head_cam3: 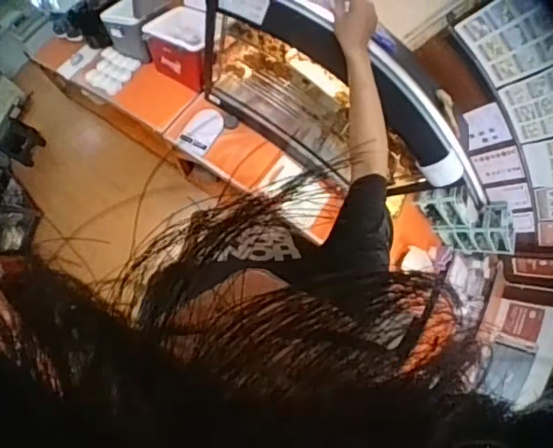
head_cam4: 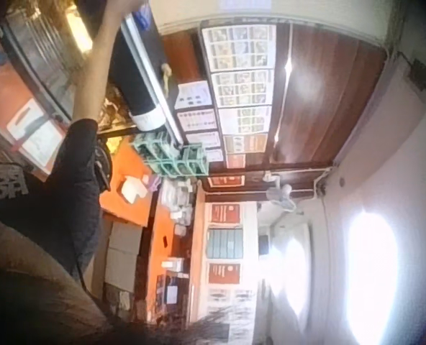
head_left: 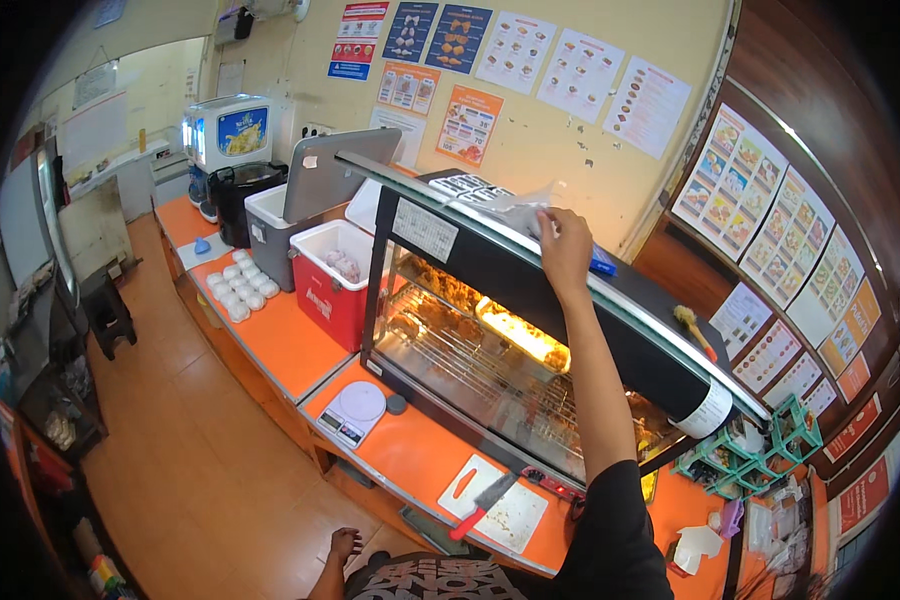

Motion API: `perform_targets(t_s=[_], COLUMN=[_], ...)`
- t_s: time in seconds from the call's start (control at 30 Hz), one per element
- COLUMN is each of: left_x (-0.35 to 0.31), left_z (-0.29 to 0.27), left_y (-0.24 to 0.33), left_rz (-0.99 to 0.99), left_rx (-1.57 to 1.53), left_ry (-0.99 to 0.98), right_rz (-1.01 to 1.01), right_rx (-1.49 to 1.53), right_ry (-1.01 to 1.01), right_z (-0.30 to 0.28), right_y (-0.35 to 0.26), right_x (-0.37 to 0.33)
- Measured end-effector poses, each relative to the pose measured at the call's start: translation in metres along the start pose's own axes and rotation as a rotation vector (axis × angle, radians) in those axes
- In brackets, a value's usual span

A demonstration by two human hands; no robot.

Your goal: The recorder prepares a food order by placing rice and fried chicken into a container, adding condiment packets, and checking a receipt.

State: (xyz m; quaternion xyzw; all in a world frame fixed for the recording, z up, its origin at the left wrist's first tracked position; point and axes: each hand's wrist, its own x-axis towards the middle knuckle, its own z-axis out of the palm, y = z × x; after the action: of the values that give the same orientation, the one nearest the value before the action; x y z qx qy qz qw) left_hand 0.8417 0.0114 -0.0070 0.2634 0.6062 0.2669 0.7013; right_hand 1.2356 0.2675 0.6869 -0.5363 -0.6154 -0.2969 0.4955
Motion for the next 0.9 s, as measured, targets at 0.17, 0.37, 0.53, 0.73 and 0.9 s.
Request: perform_targets(t_s=[0.17,0.37,0.53,0.73,0.9], left_x=[-0.005,-0.003,0.014,0.028,0.010], left_z=[0.038,0.065,0.096,0.107,0.109], left_y=[0.075,0.169,0.192,0.143,0.091], left_rz=[0.270,0.504,0.526,0.291,-0.090], left_rx=[0.045,0.127,0.237,0.376,0.516], left_ry=[-0.172,-0.198,-0.256,-0.400,-0.482], right_rz=[0.104,0.157,0.079,-0.006,0.293], right_rx=[0.007,-0.079,-0.414,-0.393,-0.164], right_ry=[-0.004,0.066,-0.355,-0.277,-0.075], right_z=[-0.039,-0.095,-0.150,-0.196,-0.204], right_y=[0.004,0.030,0.106,0.143,0.150], right_x=[0.024,0.030,0.012,0.011,0.017])
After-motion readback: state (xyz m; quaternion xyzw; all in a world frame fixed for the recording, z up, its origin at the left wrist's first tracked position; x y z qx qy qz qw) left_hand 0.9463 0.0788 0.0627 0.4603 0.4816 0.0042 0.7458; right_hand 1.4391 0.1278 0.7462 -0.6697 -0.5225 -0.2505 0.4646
